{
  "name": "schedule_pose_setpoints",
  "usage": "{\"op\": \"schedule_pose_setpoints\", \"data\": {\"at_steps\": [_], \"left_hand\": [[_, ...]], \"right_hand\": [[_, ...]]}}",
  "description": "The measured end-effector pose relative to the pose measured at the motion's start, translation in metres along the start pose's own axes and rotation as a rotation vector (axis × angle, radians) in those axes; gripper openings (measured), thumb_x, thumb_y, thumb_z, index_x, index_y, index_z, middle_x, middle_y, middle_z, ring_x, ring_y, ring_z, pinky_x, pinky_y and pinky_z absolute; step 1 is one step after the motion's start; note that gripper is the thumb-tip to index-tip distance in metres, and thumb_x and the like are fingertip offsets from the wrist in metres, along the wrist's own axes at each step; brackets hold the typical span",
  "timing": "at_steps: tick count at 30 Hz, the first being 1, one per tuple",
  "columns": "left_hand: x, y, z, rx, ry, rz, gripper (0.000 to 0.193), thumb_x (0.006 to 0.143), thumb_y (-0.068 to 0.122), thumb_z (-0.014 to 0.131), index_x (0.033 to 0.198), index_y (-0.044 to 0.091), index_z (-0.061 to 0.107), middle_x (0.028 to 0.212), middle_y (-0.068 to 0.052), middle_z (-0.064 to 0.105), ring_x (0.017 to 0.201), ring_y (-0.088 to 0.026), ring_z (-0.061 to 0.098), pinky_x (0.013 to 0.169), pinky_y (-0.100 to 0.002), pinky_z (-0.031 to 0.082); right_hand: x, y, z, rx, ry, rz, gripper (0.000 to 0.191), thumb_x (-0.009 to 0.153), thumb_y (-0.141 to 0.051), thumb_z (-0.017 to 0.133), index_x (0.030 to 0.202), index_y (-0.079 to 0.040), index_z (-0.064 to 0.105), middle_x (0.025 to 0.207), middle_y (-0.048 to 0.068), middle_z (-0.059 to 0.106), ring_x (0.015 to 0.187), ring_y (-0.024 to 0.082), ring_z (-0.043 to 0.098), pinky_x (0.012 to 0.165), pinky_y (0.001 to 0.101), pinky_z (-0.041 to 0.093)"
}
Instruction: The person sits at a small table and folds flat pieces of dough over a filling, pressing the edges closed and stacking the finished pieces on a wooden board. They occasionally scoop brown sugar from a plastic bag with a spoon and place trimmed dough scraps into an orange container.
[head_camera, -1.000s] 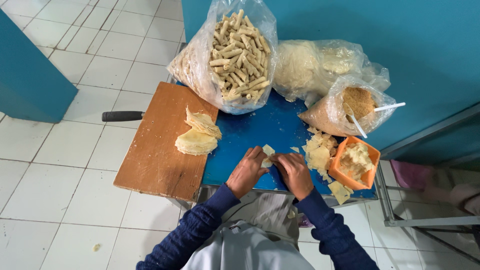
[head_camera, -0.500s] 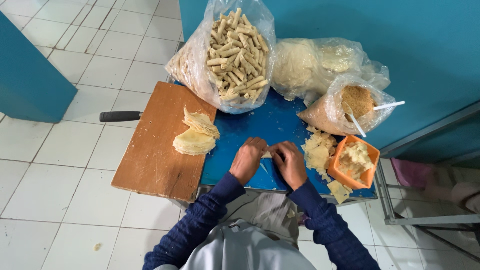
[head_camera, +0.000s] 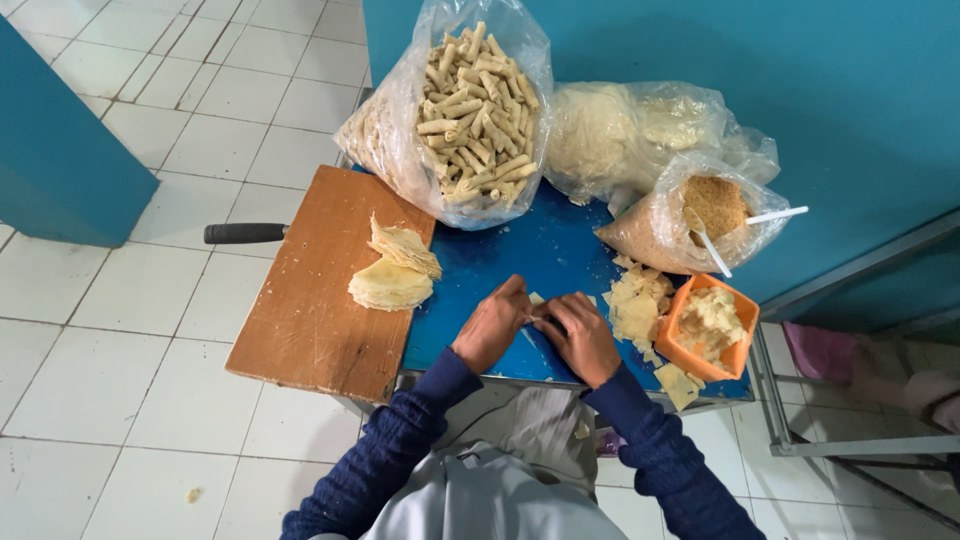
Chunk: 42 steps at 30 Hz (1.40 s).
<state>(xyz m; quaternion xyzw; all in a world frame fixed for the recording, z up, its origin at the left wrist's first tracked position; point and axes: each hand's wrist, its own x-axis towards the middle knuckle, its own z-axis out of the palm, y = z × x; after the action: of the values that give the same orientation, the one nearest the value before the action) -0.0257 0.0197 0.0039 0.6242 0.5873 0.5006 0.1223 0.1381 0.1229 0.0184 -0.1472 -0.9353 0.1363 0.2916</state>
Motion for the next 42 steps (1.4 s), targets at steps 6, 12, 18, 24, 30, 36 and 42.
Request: {"op": "schedule_pose_setpoints", "data": {"at_steps": [6,12,18,24,30,36,42], "left_hand": [[0.001,0.000,-0.002,0.003,-0.032,-0.068,0.008,0.088,-0.003,0.063,0.093,-0.001,0.057,0.101,-0.016,0.055,0.093,-0.041,0.059,0.073,-0.048,0.046],[0.007,-0.006,0.002,0.024,0.087,0.066,0.007,0.086,-0.003,0.059,0.088,0.000,0.053,0.098,-0.016,0.051,0.093,-0.040,0.059,0.074,-0.048,0.048],[0.005,-0.004,-0.001,0.036,0.004,-0.076,0.005,0.092,-0.001,0.061,0.096,0.002,0.058,0.104,-0.014,0.055,0.096,-0.038,0.059,0.079,-0.048,0.048],[0.003,0.004,-0.005,0.142,0.050,0.035,0.020,0.080,-0.004,0.070,0.096,0.002,0.059,0.107,-0.014,0.053,0.103,-0.037,0.057,0.083,-0.046,0.050],[0.003,0.004,-0.002,0.225,0.067,-0.009,0.017,0.084,0.002,0.071,0.098,0.001,0.060,0.109,-0.015,0.054,0.103,-0.037,0.056,0.083,-0.047,0.050],[-0.007,0.009,-0.001,0.267,0.122,-0.075,0.027,0.092,0.005,0.067,0.117,0.001,0.062,0.113,-0.014,0.056,0.105,-0.036,0.058,0.083,-0.046,0.052],[-0.021,0.014,-0.007,0.286,0.145,-0.075,0.028,0.092,0.007,0.066,0.119,0.002,0.063,0.113,-0.013,0.057,0.102,-0.034,0.060,0.084,-0.046,0.052]], "right_hand": [[0.006,0.013,0.005,0.094,-0.023,0.086,0.009,0.087,-0.012,0.078,0.092,-0.005,0.073,0.091,0.007,0.069,0.089,0.029,0.063,0.077,0.0407,0.052],[0.008,0.007,0.003,0.116,-0.038,0.156,0.015,0.087,-0.011,0.075,0.102,-0.008,0.076,0.090,0.006,0.069,0.087,0.027,0.063,0.077,0.0401,0.052],[0.006,0.003,0.006,-0.015,0.048,0.020,0.013,0.085,-0.010,0.078,0.098,-0.008,0.075,0.093,0.005,0.068,0.092,0.028,0.062,0.081,0.0411,0.052],[-0.002,0.011,0.017,-0.142,0.081,0.005,0.016,0.089,-0.006,0.077,0.104,-0.009,0.077,0.098,0.006,0.065,0.095,0.028,0.059,0.084,0.0407,0.051],[-0.015,0.006,0.014,-0.330,0.053,-0.020,0.038,0.082,0.000,0.064,0.118,-0.011,0.071,0.117,0.003,0.069,0.110,0.026,0.059,0.092,0.0422,0.048],[0.003,-0.002,0.012,-0.411,0.043,0.004,0.047,0.084,-0.002,0.064,0.128,-0.016,0.071,0.125,0.001,0.063,0.112,0.026,0.055,0.091,0.0415,0.045],[0.021,0.009,0.011,-0.294,-0.044,0.025,0.039,0.091,-0.009,0.068,0.129,-0.016,0.070,0.113,0.004,0.061,0.099,0.029,0.053,0.086,0.0415,0.047]]}}
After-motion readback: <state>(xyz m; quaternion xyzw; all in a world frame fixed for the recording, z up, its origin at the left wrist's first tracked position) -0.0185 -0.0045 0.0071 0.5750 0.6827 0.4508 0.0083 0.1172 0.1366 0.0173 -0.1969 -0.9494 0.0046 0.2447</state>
